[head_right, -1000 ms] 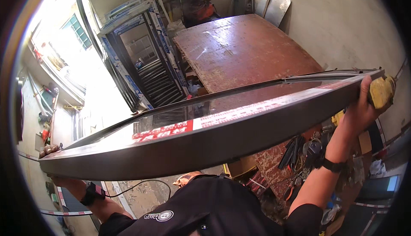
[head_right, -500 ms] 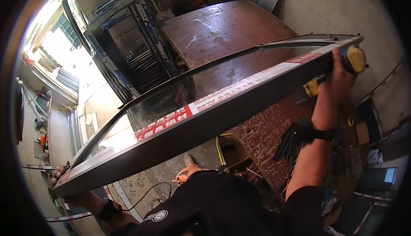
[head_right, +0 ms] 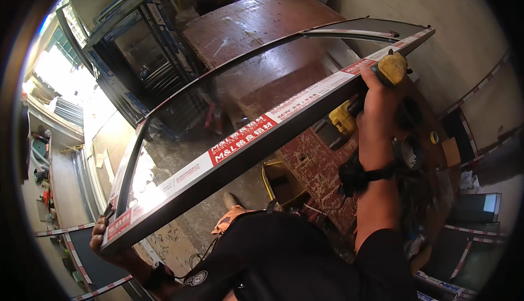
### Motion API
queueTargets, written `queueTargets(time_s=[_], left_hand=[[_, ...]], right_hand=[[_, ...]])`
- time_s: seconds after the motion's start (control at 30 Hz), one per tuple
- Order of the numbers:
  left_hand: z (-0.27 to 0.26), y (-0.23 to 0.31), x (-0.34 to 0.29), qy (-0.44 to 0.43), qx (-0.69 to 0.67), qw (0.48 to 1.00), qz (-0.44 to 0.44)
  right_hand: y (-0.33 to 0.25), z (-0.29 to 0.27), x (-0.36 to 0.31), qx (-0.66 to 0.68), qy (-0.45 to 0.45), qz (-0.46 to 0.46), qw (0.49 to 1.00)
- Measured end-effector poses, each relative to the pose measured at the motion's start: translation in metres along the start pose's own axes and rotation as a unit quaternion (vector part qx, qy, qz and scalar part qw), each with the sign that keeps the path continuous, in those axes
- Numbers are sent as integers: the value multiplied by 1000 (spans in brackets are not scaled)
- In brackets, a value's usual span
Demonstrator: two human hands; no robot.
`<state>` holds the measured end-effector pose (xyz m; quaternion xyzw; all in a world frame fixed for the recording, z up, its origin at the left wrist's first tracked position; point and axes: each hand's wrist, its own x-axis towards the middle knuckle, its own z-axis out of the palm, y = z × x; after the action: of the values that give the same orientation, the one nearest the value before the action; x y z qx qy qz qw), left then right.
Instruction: Assembling a metal window frame with a glass panel using a power drill and screws.
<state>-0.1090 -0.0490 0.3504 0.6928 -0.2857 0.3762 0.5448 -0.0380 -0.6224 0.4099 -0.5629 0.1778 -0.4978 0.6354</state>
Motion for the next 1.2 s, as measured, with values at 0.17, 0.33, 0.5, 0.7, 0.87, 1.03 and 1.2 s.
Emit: queueTargets(time_s=[0.17,0.33,0.5,0.7,0.87,1.03,1.2], left_hand=[[18,13,-22,-40,49,997,-47],[24,27,-48,-28,-100,940,-326],[-9,-28,-84,8,-151,726,-671],[13,-53,-82,4,-196,649,-735],[29,-88,-94,-34,-221,576,-786],[64,-101,-112,16,-293,529,-796],[75,-128,-144,-48,-283,530,-798]], right_hand=[[41,-35,23,-54,-20,26,998],[81,-55,10,-214,80,28,973],[110,-68,-23,-43,56,225,972],[179,-61,-33,-143,99,31,984],[185,-59,-22,-134,114,89,980],[255,-75,-6,-358,55,248,898],[251,-97,-7,-353,105,34,929]])
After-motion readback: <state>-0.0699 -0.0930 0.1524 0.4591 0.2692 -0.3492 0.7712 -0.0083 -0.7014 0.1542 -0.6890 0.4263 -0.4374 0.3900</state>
